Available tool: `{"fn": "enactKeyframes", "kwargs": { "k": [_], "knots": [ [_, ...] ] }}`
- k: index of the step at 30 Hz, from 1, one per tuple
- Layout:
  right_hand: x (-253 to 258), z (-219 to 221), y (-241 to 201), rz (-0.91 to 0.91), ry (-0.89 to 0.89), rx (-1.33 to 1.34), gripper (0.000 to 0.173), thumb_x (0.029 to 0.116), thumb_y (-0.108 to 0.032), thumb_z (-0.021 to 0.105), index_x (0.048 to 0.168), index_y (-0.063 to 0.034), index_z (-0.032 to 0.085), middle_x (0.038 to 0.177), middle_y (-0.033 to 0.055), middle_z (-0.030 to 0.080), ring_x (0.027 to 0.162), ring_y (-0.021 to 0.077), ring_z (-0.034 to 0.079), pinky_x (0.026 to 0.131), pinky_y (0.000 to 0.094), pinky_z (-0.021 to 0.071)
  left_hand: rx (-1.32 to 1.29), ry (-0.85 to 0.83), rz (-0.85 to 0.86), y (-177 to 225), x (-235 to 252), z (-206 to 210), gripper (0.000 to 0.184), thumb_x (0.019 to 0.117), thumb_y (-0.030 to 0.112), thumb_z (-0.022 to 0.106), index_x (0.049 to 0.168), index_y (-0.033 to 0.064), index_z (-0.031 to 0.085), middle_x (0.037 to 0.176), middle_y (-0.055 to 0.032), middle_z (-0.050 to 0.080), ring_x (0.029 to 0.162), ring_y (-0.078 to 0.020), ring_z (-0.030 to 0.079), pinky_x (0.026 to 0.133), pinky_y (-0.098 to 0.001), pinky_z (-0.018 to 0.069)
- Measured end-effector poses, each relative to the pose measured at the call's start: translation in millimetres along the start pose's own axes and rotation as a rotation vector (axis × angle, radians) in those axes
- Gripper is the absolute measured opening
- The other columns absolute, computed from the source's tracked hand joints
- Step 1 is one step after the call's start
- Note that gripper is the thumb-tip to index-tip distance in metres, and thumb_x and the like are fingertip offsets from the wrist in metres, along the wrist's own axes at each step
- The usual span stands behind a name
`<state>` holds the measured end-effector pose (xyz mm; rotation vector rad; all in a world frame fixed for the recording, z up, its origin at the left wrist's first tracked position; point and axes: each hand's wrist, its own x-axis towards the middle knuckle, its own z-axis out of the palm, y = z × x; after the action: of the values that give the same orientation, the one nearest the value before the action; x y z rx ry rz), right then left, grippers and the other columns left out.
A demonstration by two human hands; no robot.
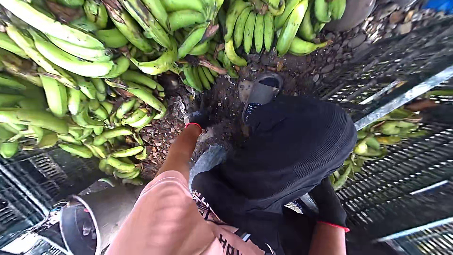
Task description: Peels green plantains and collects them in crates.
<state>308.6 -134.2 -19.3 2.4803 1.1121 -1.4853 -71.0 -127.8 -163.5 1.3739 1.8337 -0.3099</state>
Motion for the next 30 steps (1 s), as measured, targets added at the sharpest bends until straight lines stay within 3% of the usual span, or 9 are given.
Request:
{"fn": "enactKeyframes", "kwargs": {
  "k": [1, 2, 4, 6, 10, 16, 20, 24, 30],
  "knots": [
    [-7.0, -1.5, -5.2, 0.019, 0.007, 0.020, 0.032, 0.1103, -0.025, 0.045, 0.126, 0.0003, 0.059, 0.091, 0.0034, 0.059, 0.070, 0.0024, 0.051, 0.067, 0.0219, 0.0461, 0.045, -0.321, -0.147, 7.7, 8.6, -11.2, 0.079, 0.0992, 0.046, 0.062, 0.163, 0.0213, 0.023, 0.171, -0.0155, 0.004, 0.154, -0.0483, 0.003, 0.112, -0.0728, 0.0246],
    [-10.3, -1.5, -6.4, 0.026, 0.022, 0.047, 0.033, 0.1098, -0.025, 0.046, 0.127, 0.0008, 0.058, 0.094, 0.0052, 0.061, 0.073, 0.0038, 0.052, 0.069, 0.0239, 0.0468, 0.065, -0.326, -0.169, -1.0, 16.1, 11.5, 0.088, 0.0943, 0.048, 0.068, 0.164, 0.0235, 0.020, 0.172, -0.0087, 0.002, 0.155, -0.0448, 0.002, 0.114, -0.0716, 0.0248],
    [-13.6, 0.5, -9.6, 0.016, 0.034, 0.059, 0.033, 0.1097, -0.023, 0.045, 0.130, 0.0012, 0.056, 0.093, 0.0042, 0.059, 0.071, 0.0023, 0.049, 0.066, 0.0214, 0.0440, 0.050, 0.046, -0.045, -44.8, 27.0, 91.1, 0.098, 0.0745, 0.058, 0.082, 0.155, 0.0177, 0.043, 0.169, -0.0084, 0.022, 0.152, -0.0476, 0.016, 0.105, -0.0767, 0.0323],
    [-11.2, 1.8, -6.1, -0.002, 0.025, 0.049, 0.034, 0.1093, -0.024, 0.046, 0.132, -0.0001, 0.055, 0.095, 0.0045, 0.059, 0.071, 0.0028, 0.049, 0.066, 0.0224, 0.0444, 0.005, 0.018, -0.012, -66.0, 22.3, 115.9, 0.085, 0.0828, 0.052, 0.079, 0.152, 0.0137, 0.046, 0.170, -0.0091, 0.018, 0.153, -0.0449, 0.018, 0.109, -0.0680, 0.0365],
    [-6.2, -0.8, -1.9, 0.028, 0.002, 0.024, 0.037, 0.1096, -0.026, 0.046, 0.134, -0.0003, 0.055, 0.101, 0.0074, 0.063, 0.076, 0.0053, 0.053, 0.070, 0.0247, 0.0467, -0.146, 0.067, 0.013, -79.3, 0.2, 151.3, 0.050, 0.0984, 0.028, 0.066, 0.144, 0.0107, 0.057, 0.157, -0.0144, 0.044, 0.138, -0.0454, 0.044, 0.108, -0.0626, 0.0408],
    [29.9, -4.0, 43.5, -0.078, -0.034, -0.023, 0.043, 0.1027, -0.045, 0.056, 0.123, -0.0083, 0.066, 0.087, 0.0023, 0.065, 0.070, 0.0099, 0.057, 0.069, 0.0355, 0.0508, -0.546, 0.112, -0.258, -62.3, -13.5, 150.1, 0.041, 0.0973, 0.016, 0.067, 0.135, 0.0006, 0.060, 0.143, -0.0238, 0.054, 0.129, -0.0420, 0.055, 0.108, -0.0619, 0.0427],
    [44.1, -7.7, 54.2, -0.128, -0.132, -0.073, 0.051, 0.1009, -0.054, 0.056, 0.124, -0.0091, 0.066, 0.096, 0.0088, 0.069, 0.081, 0.0189, 0.065, 0.077, 0.0451, 0.0551, -0.971, 0.197, -0.289, -60.9, -20.2, 126.9, 0.042, 0.0979, 0.014, 0.066, 0.135, -0.0023, 0.057, 0.123, -0.0220, 0.065, 0.103, -0.0292, 0.068, 0.092, -0.0473, 0.0570],
    [37.2, -47.1, 74.1, -0.245, -0.023, -0.215, 0.055, 0.0958, -0.065, 0.058, 0.115, -0.0153, 0.071, 0.093, 0.0137, 0.071, 0.086, 0.0320, 0.068, 0.078, 0.0607, 0.0525, -1.347, 0.184, 0.003, -35.3, -25.5, 55.8, 0.027, 0.1101, 0.030, 0.038, 0.125, 0.0125, 0.054, 0.085, 0.0048, 0.062, 0.066, -0.0024, 0.058, 0.058, -0.0211, 0.0523],
    [14.2, -152.9, 66.6, -0.316, 0.082, -0.120, 0.048, 0.0950, -0.058, 0.065, 0.117, -0.0156, 0.070, 0.100, 0.0120, 0.073, 0.091, 0.0311, 0.070, 0.082, 0.0626, 0.0537, -1.261, -0.017, 0.772, 75.4, -32.0, -137.1, 0.047, 0.0855, 0.046, 0.078, 0.123, 0.0235, 0.062, 0.101, 0.0066, 0.068, 0.077, -0.0041, 0.064, 0.067, -0.0196, 0.0559]
  ]
}}
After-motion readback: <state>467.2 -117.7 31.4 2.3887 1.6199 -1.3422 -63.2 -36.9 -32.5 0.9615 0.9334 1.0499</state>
